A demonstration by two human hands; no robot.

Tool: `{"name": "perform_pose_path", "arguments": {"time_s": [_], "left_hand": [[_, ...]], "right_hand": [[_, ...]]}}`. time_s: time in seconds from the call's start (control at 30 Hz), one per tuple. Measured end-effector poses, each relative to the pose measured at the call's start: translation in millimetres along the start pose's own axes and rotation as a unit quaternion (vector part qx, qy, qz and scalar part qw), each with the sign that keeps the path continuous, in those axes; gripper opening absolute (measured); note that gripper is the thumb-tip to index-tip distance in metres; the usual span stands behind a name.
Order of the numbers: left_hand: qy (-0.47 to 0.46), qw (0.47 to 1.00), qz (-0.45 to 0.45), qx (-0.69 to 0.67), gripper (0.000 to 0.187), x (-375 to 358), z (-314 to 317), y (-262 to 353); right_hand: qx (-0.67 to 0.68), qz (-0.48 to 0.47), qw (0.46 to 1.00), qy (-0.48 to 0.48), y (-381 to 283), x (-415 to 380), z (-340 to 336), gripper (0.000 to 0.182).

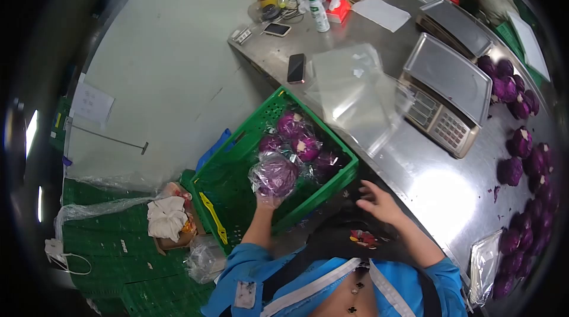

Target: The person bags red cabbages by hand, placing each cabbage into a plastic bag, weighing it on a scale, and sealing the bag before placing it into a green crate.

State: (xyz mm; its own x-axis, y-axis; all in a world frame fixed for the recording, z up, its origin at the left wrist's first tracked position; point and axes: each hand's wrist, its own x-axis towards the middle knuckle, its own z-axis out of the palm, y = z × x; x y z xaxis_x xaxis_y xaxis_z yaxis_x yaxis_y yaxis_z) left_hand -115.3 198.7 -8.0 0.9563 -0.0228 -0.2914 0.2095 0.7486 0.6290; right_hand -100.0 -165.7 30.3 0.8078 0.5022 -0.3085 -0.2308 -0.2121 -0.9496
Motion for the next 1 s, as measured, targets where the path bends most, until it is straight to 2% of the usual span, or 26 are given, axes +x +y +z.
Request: {"name": "perform_pose_path", "arguments": {"time_s": [0.03,0.07,0.13,0.17,0.23,0.3,0.33,0.37,0.4,0.43,0.47,0.5,0.57,0.63,0.7,0.77,0.83,0.9,0.93,0.97,1.0], "left_hand": [[0.022,0.999,-0.017,-0.029,0.049,-1,-32,5],[0.026,0.999,-0.021,-0.034,0.049,-4,-52,4],[0.107,0.975,-0.191,0.035,0.069,-14,-87,-1],[0.160,0.953,-0.247,0.069,0.072,-14,-97,-17],[0.207,0.929,-0.289,0.105,0.079,-7,-145,-78],[0.279,0.881,-0.326,0.199,0.085,4,-158,-100],[0.236,0.880,-0.339,0.234,0.089,11,-164,-98],[0.178,0.831,-0.330,0.411,0.084,14,-120,-70],[0.046,0.728,-0.317,0.606,0.076,31,-168,-73],[-0.077,0.592,-0.292,0.747,0.062,43,-135,-46],[-0.129,0.435,-0.216,0.864,0.044,51,-84,-26],[-0.091,0.455,-0.135,0.875,0.033,61,-28,-17],[-0.074,0.621,0.026,0.780,0.019,92,69,-41],[-0.176,0.760,0.124,0.614,0.019,109,163,-99],[-0.314,0.643,0.150,0.682,0.030,125,223,-153],[-0.298,0.608,0.130,0.725,0.041,165,235,-204],[-0.234,0.598,0.198,0.741,0.047,206,231,-216],[-0.167,0.549,0.161,0.803,0.047,241,202,-226],[-0.107,0.539,0.224,0.805,0.040,266,165,-240],[-0.055,0.591,0.148,0.791,0.032,266,168,-238],[-0.022,0.619,0.174,0.765,0.025,271,162,-244]], "right_hand": [[0.070,0.024,0.997,0.014,20,4,-3,0.055],[0.081,0.060,0.995,0.018,21,5,-7,0.053],[0.095,0.105,0.990,0.027,27,4,-8,0.050],[0.087,0.115,0.988,0.052,34,5,-9,0.050],[0.082,0.133,0.984,0.085,42,5,-3,0.050],[0.014,0.104,0.986,0.131,45,3,0,0.049],[0.015,0.108,0.983,0.145,43,-1,-1,0.049],[-0.019,0.106,0.983,0.148,40,-5,-1,0.047],[-0.050,0.108,0.980,0.157,38,-14,-1,0.045],[-0.043,0.117,0.974,0.189,44,-24,-4,0.045],[-0.038,0.118,0.974,0.189,56,-31,-10,0.043],[-0.032,0.117,0.972,0.199,69,-40,-21,0.041],[0.012,0.075,0.966,0.249,81,-57,-44,0.041],[0.022,0.092,0.943,0.318,103,-69,-72,0.042],[0.025,0.080,0.933,0.350,93,-83,-106,0.042],[0.014,0.060,0.918,0.392,87,-104,-142,0.044],[0.002,0.036,0.908,0.416,87,-132,-178,0.045],[0.035,0.045,0.872,0.486,97,-176,-214,0.051],[-0.009,0.088,0.827,0.555,117,-197,-235,0.054],[-0.050,0.132,0.773,0.618,139,-222,-256,0.058],[-0.032,0.176,0.701,0.691,144,-257,-276,0.064]]}}
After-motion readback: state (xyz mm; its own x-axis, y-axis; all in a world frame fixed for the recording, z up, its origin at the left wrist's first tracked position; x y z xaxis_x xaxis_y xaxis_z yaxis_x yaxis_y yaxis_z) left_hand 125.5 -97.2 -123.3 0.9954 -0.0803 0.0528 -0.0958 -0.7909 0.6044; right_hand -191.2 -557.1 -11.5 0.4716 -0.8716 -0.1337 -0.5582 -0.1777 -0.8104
